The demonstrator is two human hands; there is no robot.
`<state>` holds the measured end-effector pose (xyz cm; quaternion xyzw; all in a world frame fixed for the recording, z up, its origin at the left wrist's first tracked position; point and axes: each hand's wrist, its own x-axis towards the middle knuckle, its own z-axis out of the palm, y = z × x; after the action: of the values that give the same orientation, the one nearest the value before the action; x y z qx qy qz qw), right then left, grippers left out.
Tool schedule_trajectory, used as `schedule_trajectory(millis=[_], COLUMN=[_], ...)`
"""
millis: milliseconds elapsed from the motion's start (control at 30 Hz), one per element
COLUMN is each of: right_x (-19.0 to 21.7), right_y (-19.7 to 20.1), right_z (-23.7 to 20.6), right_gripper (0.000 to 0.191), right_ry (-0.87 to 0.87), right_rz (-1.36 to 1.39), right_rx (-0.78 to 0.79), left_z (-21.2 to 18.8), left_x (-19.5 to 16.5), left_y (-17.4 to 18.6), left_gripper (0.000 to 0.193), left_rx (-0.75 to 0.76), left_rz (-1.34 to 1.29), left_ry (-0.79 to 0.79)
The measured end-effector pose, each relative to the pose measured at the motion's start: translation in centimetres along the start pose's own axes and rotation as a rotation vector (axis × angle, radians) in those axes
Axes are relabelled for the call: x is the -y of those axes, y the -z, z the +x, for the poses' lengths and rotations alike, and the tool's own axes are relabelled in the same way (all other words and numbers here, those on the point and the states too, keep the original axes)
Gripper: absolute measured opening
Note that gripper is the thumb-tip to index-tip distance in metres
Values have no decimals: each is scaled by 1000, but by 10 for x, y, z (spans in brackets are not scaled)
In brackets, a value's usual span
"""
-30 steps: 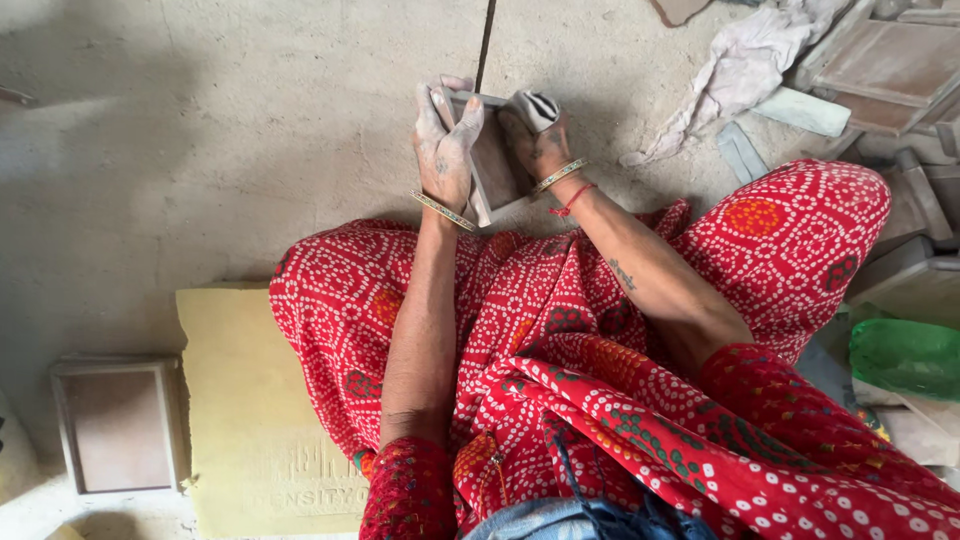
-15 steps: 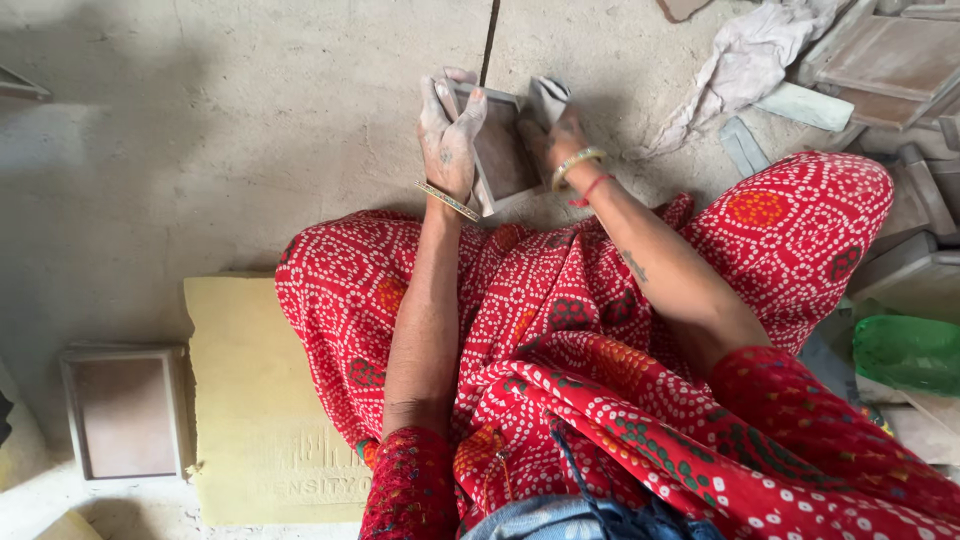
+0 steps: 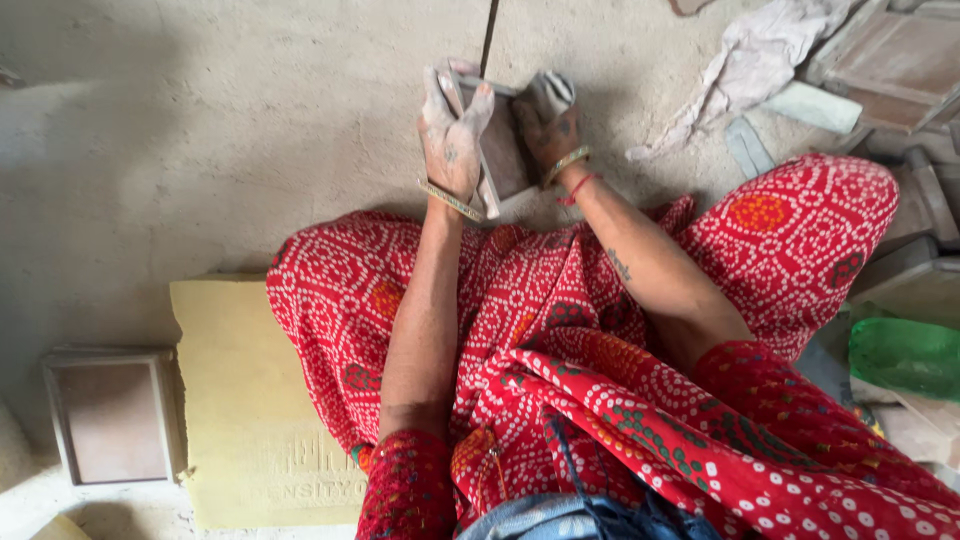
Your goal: The person sits on the floor and sands a rectangular frame using a sanding block. They hold the frame with one hand and rub the sanding block along the edges and corners repeatedly. The person flips the frame to sand different sides and continues the process throughout the clip.
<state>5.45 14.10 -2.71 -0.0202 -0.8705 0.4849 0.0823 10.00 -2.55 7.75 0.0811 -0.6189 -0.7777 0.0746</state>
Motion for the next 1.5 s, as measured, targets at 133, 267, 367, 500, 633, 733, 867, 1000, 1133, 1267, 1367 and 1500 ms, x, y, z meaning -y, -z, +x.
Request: schedule_trajectory(millis=[133, 267, 367, 500, 633, 733, 867, 1000, 1133, 1267, 1367, 1500], right_x=[-8, -14, -15, -15, -17, -18, -13, -18, -24, -20, -12, -5], right_y=[14, 37, 54, 65, 51, 29, 11, 16, 28, 25, 14, 9], right_z=[0, -18, -42, -73, -70, -42, -3, -7, -41, -47, -23, 4], right_gripper=[42, 40, 27, 10, 5, 58, 55, 78, 65, 61, 58, 64], right_ry=[-99, -91, 493, 273, 345, -175, 173, -209, -264, 32, -379, -476], right_rz=[-102, -199, -344, -210, -293, -89, -420, -195, 14, -197, -152, -204], right_rx=[131, 257, 251, 389, 290, 147, 149, 197, 321, 125, 282, 300], left_z=[-3, -6, -8, -7, 0, 3, 3, -1, -2, 0, 3, 3], left_x=[1, 2, 6, 15, 18, 15, 6, -1, 1, 7, 8, 5], left_y=[-1, 2, 3, 4, 1, -5, -6, -5, -4, -3, -1, 3], left_gripper=[18, 17, 17, 21, 25, 25, 24, 26, 26, 26, 26, 27], left_rx=[27, 21, 53, 39, 10, 10, 5, -4, -3, -21, -3, 8], left_rz=[-67, 4, -28, -8, -62, 7, 16, -16, -69, 6, -31, -189], left_ry=[-94, -126, -149, -128, -6, -24, -7, 37, 17, 9, 6, 41])
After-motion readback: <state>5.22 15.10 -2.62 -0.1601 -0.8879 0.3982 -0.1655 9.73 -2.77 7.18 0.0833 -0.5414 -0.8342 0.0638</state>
